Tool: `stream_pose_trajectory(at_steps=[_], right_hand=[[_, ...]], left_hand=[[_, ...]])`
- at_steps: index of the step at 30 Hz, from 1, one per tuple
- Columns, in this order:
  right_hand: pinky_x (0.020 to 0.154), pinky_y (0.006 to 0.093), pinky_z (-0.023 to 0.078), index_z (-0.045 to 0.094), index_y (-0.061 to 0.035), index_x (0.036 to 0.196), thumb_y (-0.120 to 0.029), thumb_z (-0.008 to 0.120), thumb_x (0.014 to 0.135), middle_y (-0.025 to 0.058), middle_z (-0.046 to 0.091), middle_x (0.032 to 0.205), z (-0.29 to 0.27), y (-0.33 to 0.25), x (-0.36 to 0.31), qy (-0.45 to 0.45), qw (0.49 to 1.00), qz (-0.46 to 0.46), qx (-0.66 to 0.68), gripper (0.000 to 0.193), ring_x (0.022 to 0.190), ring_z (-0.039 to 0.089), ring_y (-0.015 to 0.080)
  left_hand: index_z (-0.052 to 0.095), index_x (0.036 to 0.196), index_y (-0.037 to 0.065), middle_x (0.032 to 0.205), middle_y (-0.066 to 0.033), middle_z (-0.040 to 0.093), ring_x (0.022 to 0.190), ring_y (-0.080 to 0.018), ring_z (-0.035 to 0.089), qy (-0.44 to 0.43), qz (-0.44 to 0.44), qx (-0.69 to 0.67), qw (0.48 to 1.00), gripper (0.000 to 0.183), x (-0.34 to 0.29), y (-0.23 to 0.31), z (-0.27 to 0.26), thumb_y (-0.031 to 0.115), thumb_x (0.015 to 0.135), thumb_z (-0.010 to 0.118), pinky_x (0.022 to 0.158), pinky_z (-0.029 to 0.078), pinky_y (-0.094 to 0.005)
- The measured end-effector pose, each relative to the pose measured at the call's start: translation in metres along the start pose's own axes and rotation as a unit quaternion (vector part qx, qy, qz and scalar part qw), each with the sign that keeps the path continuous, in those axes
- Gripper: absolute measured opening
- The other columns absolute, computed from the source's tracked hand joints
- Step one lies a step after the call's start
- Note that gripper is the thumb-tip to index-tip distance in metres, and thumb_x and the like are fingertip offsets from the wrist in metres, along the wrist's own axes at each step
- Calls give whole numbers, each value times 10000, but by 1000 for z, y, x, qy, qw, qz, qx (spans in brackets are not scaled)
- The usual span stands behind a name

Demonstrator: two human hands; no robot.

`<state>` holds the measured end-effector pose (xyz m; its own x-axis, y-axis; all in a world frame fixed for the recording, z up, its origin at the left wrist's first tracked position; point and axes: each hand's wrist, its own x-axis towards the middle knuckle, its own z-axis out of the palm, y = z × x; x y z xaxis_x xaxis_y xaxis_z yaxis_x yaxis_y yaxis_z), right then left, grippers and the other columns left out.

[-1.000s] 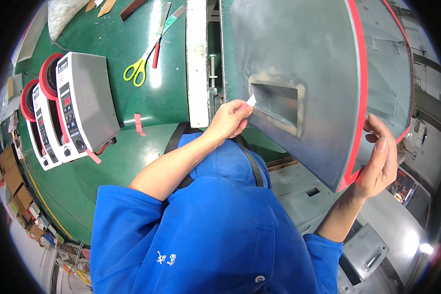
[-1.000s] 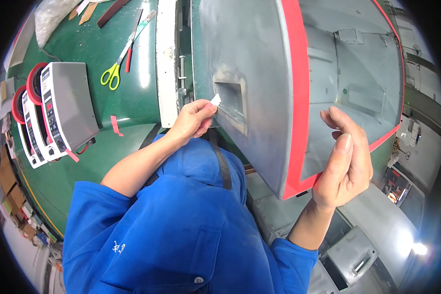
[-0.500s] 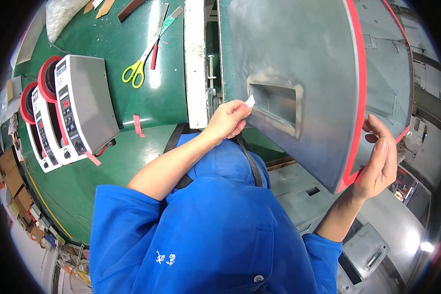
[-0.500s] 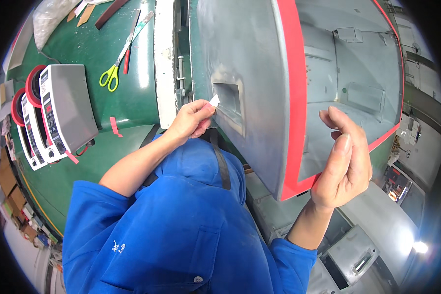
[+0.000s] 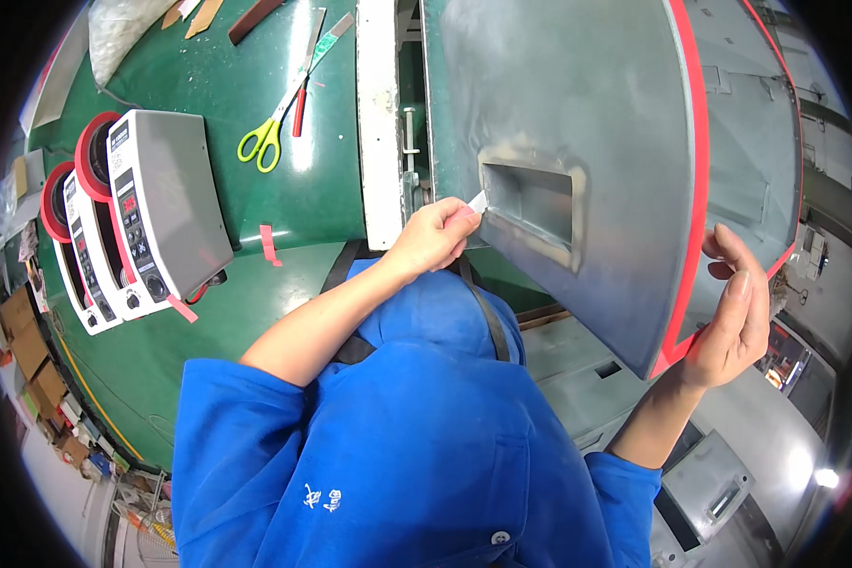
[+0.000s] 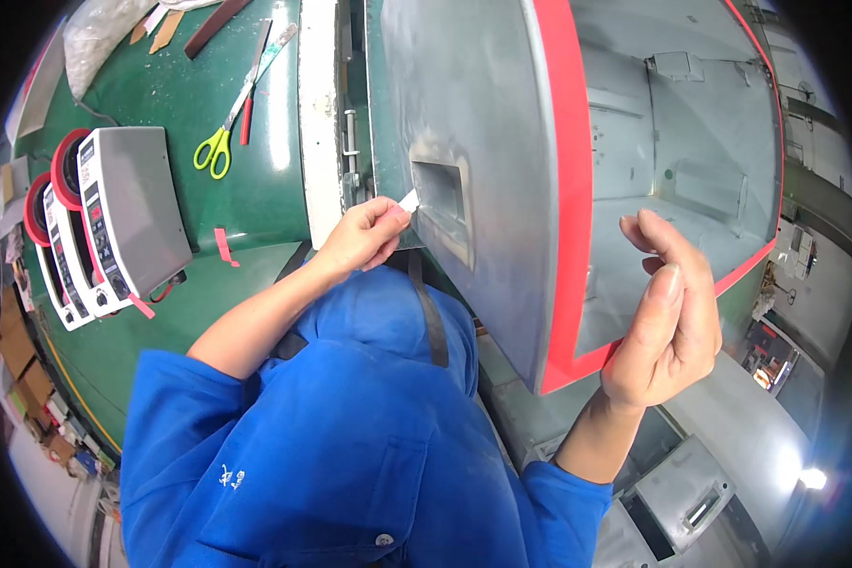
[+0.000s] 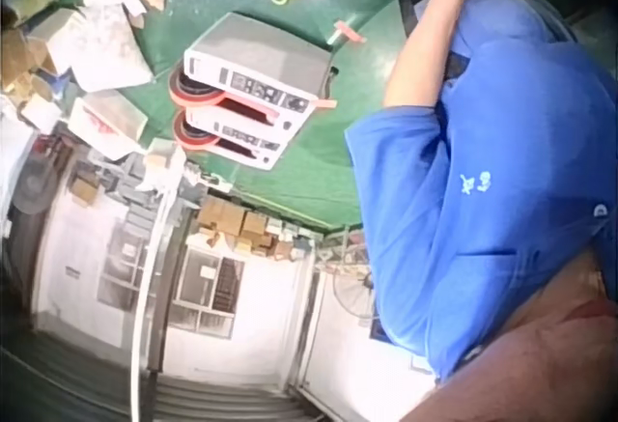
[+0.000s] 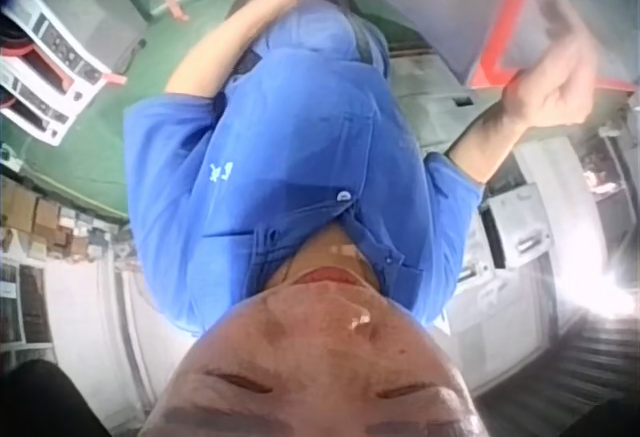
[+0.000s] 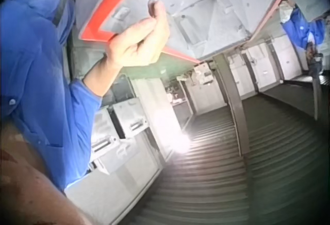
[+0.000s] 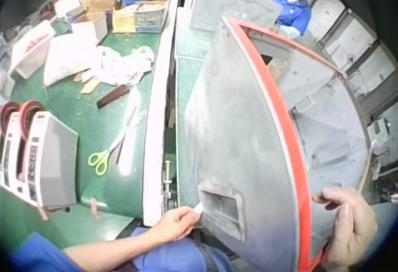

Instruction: Removing masking tape from a metal enclosure after painting or coating using a utility knife.

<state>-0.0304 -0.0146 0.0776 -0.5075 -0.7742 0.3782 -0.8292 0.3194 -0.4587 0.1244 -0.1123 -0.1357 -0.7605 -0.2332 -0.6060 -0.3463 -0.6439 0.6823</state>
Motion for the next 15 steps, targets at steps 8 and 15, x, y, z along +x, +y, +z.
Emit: stream_pose_trajectory(at_steps=[8, 15], right_hand=[[672, 270, 401, 575, 75, 974, -147, 365, 873, 159, 615, 861, -3, 1, -2, -17, 1000, 12, 4, 322, 796, 578, 188], [612, 248, 407, 593, 63, 916, -94, 404, 831, 156, 625, 780, 1, 1, 0, 17, 1000, -3, 10, 260, 710, 590, 185]], left_hand=[[515, 761, 26, 484, 6, 443, 357, -51, 364, -14, 75, 146, 986, 272, 3, 5, -10, 275, 865, 480, 327, 261, -216], [538, 747, 36, 486, 7, 442, 381, -52, 370, 9, 2, 159, 987, 260, 8, 24, -9, 271, 853, 500, 352, 286, -227]])
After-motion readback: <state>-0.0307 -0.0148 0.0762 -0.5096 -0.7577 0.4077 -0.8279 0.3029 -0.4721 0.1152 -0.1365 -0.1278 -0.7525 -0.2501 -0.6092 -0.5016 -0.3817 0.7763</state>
